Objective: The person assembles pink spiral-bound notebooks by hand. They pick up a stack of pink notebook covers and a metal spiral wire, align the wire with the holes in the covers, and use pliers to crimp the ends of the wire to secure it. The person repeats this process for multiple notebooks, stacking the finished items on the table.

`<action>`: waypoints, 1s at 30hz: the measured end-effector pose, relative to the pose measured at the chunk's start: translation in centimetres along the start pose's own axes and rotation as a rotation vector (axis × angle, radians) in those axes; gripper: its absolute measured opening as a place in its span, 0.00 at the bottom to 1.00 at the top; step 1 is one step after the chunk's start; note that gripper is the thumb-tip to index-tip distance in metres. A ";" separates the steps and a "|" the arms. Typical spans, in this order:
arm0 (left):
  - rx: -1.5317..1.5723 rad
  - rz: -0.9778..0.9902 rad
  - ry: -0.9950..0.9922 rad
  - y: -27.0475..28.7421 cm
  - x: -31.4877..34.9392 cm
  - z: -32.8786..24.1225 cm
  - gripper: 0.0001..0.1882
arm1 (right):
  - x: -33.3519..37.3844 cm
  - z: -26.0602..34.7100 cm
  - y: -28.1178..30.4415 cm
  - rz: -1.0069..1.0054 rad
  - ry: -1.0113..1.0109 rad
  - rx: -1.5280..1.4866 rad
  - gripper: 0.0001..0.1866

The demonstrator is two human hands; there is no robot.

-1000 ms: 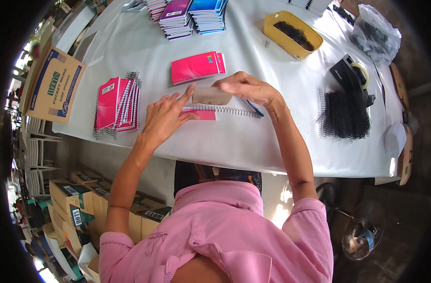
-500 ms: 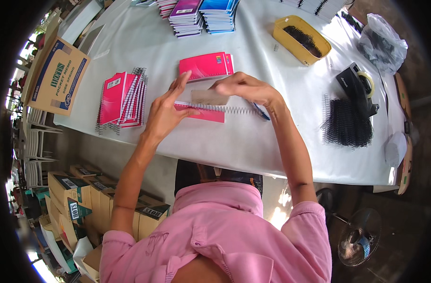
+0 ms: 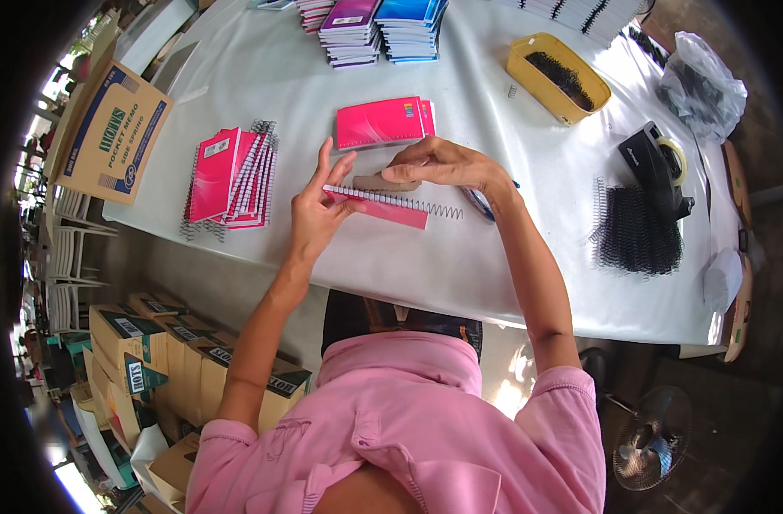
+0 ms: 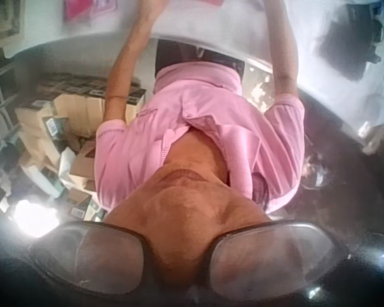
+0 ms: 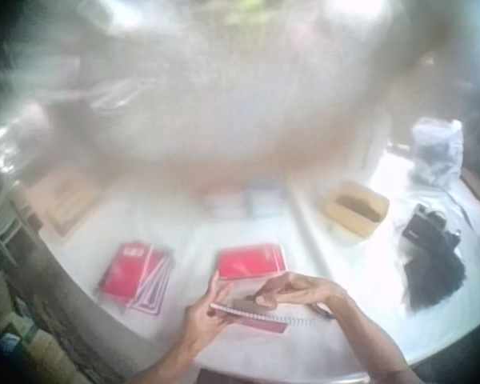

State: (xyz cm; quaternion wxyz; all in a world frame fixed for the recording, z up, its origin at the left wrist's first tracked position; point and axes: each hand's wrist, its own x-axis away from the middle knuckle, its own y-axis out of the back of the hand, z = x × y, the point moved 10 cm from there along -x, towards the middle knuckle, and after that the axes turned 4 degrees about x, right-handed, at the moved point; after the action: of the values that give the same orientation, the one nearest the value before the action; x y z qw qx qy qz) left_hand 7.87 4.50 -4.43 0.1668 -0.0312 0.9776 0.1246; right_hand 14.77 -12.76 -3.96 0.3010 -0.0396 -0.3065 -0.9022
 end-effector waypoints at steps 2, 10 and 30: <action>0.000 0.002 0.029 -0.3 -0.1 -0.3 0.55 | -0.4 0.2 0.0 0.060 0.099 -0.230 0.38; 0.172 0.087 0.127 -0.8 0.1 0.8 0.55 | -0.1 1.0 -0.5 0.052 0.071 -0.285 0.35; 0.309 0.479 0.231 -2.0 1.0 0.9 0.44 | 10.7 7.1 -0.7 -0.730 0.578 0.665 0.09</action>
State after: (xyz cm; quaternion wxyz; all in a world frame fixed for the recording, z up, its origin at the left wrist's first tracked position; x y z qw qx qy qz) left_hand 7.39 2.75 -6.04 0.0234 0.2119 0.9770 0.0059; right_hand 4.87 -13.74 4.11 0.0378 0.4141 -0.4727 -0.7770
